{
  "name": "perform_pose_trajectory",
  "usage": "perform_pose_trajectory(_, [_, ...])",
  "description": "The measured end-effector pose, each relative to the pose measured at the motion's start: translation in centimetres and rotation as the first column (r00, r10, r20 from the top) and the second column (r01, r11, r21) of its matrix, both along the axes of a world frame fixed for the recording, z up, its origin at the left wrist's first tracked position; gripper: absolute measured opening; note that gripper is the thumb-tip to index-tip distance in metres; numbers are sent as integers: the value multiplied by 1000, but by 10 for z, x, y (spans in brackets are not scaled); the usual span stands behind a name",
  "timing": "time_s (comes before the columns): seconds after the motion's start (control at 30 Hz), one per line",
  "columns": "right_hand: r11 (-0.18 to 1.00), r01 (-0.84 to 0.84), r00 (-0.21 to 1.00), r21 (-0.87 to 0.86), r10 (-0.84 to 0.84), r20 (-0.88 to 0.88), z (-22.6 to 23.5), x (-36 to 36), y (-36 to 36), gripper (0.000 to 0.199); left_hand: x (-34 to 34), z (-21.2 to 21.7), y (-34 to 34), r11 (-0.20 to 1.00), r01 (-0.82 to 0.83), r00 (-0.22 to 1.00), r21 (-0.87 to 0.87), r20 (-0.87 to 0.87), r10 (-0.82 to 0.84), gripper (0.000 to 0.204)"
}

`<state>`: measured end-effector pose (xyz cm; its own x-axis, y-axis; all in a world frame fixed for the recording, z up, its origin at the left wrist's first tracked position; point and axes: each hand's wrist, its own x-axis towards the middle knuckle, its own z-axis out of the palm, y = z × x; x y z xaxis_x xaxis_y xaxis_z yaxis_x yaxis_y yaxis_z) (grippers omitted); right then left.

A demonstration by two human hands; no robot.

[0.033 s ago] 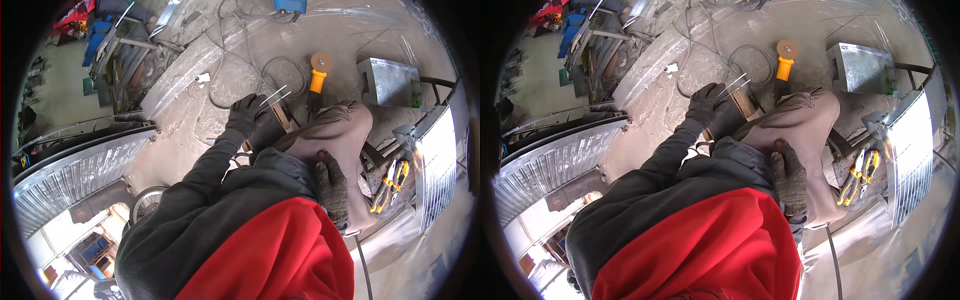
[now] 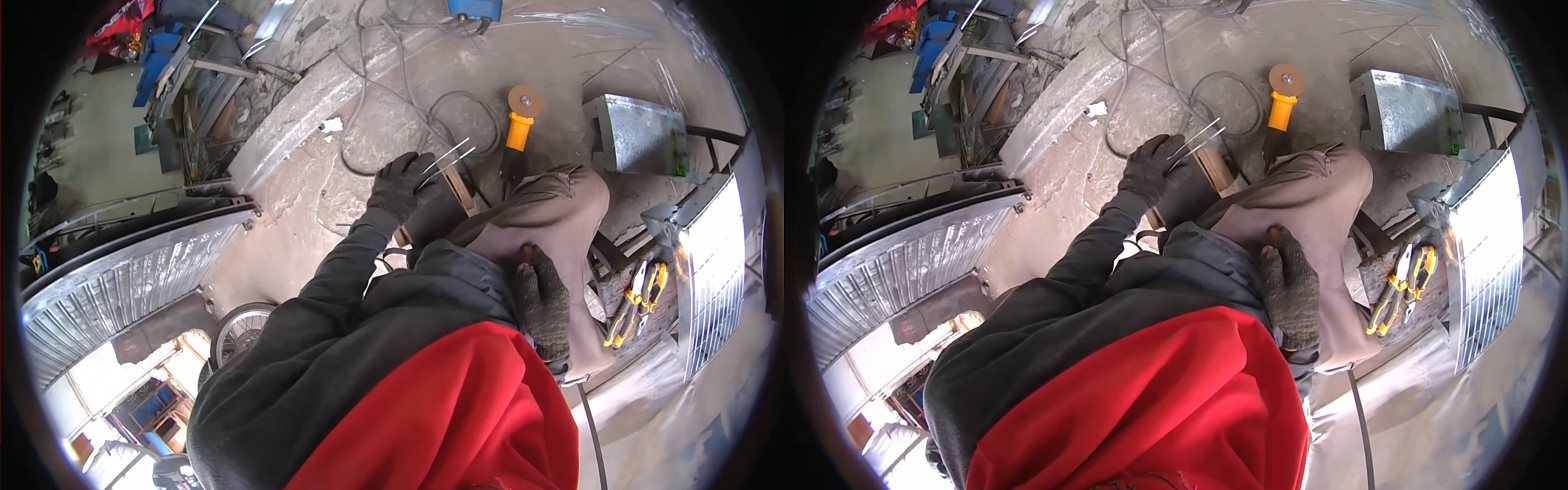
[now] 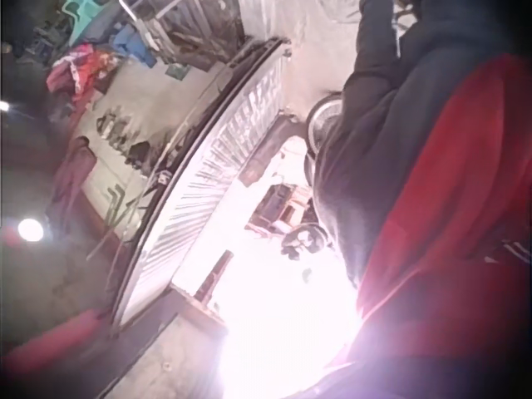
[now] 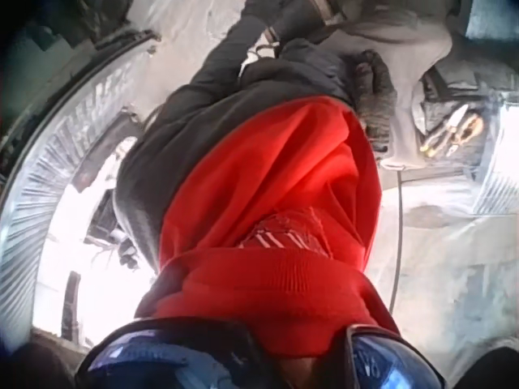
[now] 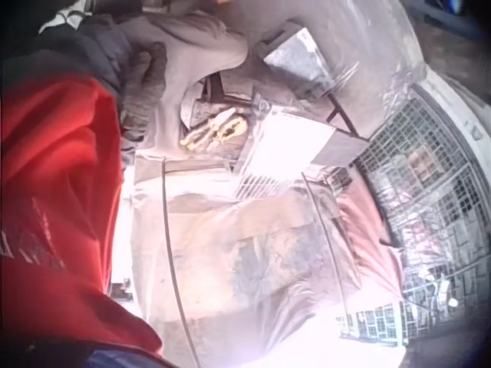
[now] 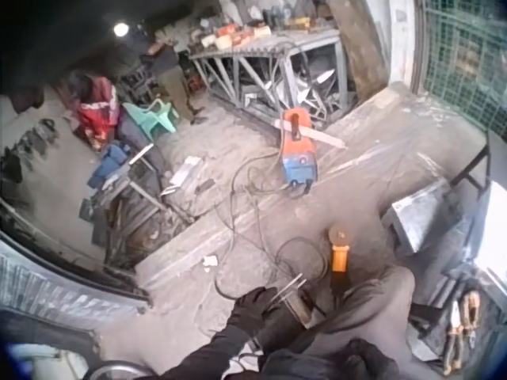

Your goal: Bending metal rods and using an angle grinder to cut and smooth parts for a metal grate assembly.

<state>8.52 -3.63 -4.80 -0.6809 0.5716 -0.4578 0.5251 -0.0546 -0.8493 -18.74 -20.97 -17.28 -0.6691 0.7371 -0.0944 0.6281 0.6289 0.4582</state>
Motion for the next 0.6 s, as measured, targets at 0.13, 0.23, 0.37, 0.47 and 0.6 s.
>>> perform_pose_trajectory(0.13, [999, 35, 999, -12, -35, -32, -7, -2, 6, 35, -8, 9, -4, 989, 1, 999, -151, 45, 6, 82])
perform_pose_trajectory(0.23, [999, 36, 999, -9, -36, 0, -9, -1, 9, 35, -8, 4, -8, 984, -5, 1000, -177, 14, 8, 93])
perform_pose_trajectory(0.37, [982, 119, 993, -148, -114, 42, -16, 2, 3, 36, 9, -10, -4, 988, -62, 989, -145, -142, 42, 91])
perform_pose_trajectory(0.47, [998, 66, 995, -23, -64, 74, -11, -1, 4, 36, 29, -16, 15, 987, -149, 963, -60, -235, 131, 86])
perform_pose_trajectory(0.6, [998, 23, 999, -50, -21, 35, -8, -1, 13, 35, 39, -20, 29, 960, -267, 930, -80, -285, 234, 83])
